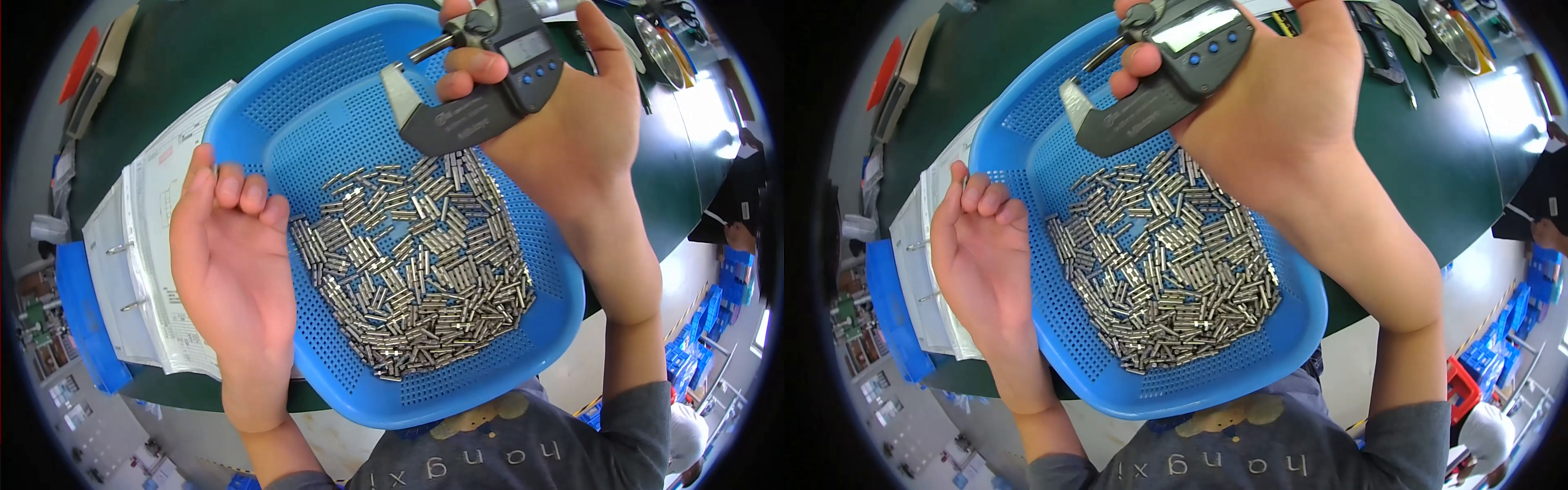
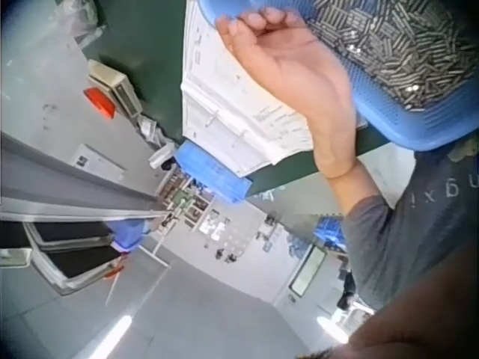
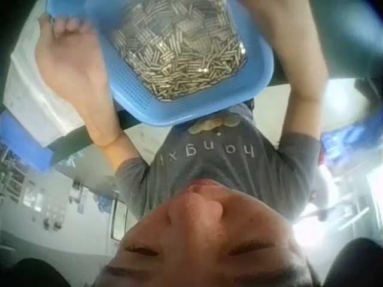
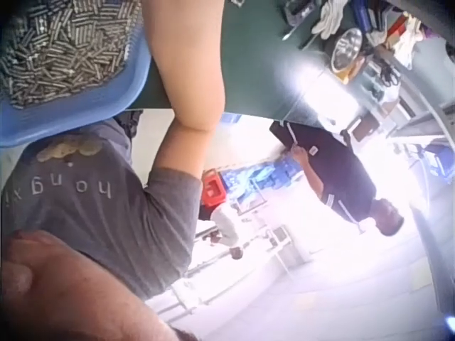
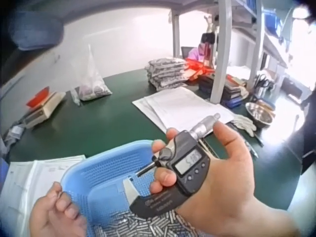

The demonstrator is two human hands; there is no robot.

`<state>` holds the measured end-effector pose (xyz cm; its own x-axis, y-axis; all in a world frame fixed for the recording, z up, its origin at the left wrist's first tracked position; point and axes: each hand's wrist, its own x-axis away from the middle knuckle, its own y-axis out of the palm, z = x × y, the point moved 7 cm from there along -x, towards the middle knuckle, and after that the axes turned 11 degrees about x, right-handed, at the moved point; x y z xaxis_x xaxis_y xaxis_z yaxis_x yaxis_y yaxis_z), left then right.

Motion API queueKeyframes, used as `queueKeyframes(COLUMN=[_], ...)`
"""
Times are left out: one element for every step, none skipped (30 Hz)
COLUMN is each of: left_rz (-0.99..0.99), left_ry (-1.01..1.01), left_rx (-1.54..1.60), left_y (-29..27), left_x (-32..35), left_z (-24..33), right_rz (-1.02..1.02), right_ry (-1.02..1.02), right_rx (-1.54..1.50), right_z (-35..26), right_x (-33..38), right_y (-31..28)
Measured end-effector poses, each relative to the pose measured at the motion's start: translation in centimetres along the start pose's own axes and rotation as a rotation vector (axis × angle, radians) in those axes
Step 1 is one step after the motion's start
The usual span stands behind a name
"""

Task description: The recorder is inspecting small metal hardware parts using a micrometer, recording findings on a label, and bagging the items.

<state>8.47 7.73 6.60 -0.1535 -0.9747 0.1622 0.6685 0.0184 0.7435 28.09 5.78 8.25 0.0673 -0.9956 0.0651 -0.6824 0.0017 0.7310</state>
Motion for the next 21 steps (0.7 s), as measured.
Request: queueKeyframes(left_rz=[0.013, -0.015, -0.047, -0.039, -0.041, -0.044, -0.038, -0.038, -0.036, -0.028, -0.027, -0.032, -0.030, -0.043, -0.052, -0.047, -0.054, -0.064, -0.060, -0.060, -0.060], left_ry=[0.005, -0.018, -0.040, -0.035, -0.042, -0.052, -0.050, -0.056, -0.061, -0.057, -0.056, -0.061, -0.061, -0.070, -0.070, -0.063, -0.063, -0.069, -0.069, -0.080, -0.088], left_rx=[0.002, 0.030, 0.058, 0.060, 0.067, 0.075, 0.078, 0.083, 0.086, 0.087, 0.099, 0.116, 0.121, 0.115, 0.102, 0.101, 0.108, 0.119, 0.121, 0.129, 0.133], left_y=[-0.3, -0.2, 0.0, 0.0, 0.1, 0.1, 0.1, 0.1, 0.0, 0.0, 0.0, 0.3, 0.4, 0.5, 0.6, 0.5, 0.6, 0.6, 0.5, 0.6, 0.6], left_x=[-0.2, -0.3, -0.4, -0.3, -0.2, -0.2, -0.2, -0.2, -0.2, -0.1, -0.1, -0.1, -0.1, -0.2, -0.1, -0.1, -0.1, -0.2, -0.2, -0.3, -0.3], left_z=[0.0, -0.2, -0.3, -0.2, -0.2, -0.3, -0.3, -0.4, -0.4, -0.3, -0.2, -0.3, -0.5, -0.7, -0.6, -0.5, -0.4, -0.5, -0.6, -0.8, -0.8], right_rz=[-0.012, -0.023, -0.034, -0.046, -0.057, -0.066, -0.067, -0.199, -0.333, -0.336, -0.264, -0.187, -0.185, -0.227, -0.277, -0.284, -0.228, -0.166, -0.165, -0.165, -0.170], right_ry=[-0.005, -0.010, -0.018, -0.028, -0.037, -0.048, -0.041, -0.036, -0.029, -0.021, 0.001, 0.017, 0.020, 0.006, -0.007, -0.001, 0.010, 0.021, 0.025, 0.023, 0.020], right_rx=[-0.010, -0.019, -0.028, -0.037, -0.045, -0.053, -0.051, -0.072, -0.095, -0.097, -0.131, -0.158, -0.154, -0.099, -0.051, -0.054, -0.051, -0.044, -0.043, -0.033, -0.026], right_z=[0.0, 0.0, -0.2, -0.3, -0.5, -0.5, -0.4, -0.3, -0.2, -0.1, 0.0, -0.1, -0.2, -0.4, -0.4, -0.4, -0.4, -0.4, -0.4, -0.4, -0.5], right_x=[0.0, 0.0, 0.1, 0.1, 0.1, 0.1, 0.0, -0.1, 0.0, 0.0, 0.1, 0.2, 0.1, 0.0, -0.1, -0.2, -0.4, -0.5, -0.5, -0.5, -0.5], right_y=[0.0, 0.0, 0.0, 0.1, 0.2, 0.1, -0.2, 0.3, 1.2, 1.3, 1.0, 0.6, 0.3, 0.3, 0.6, 0.7, 0.5, 0.0, -0.1, -0.2, -0.2])
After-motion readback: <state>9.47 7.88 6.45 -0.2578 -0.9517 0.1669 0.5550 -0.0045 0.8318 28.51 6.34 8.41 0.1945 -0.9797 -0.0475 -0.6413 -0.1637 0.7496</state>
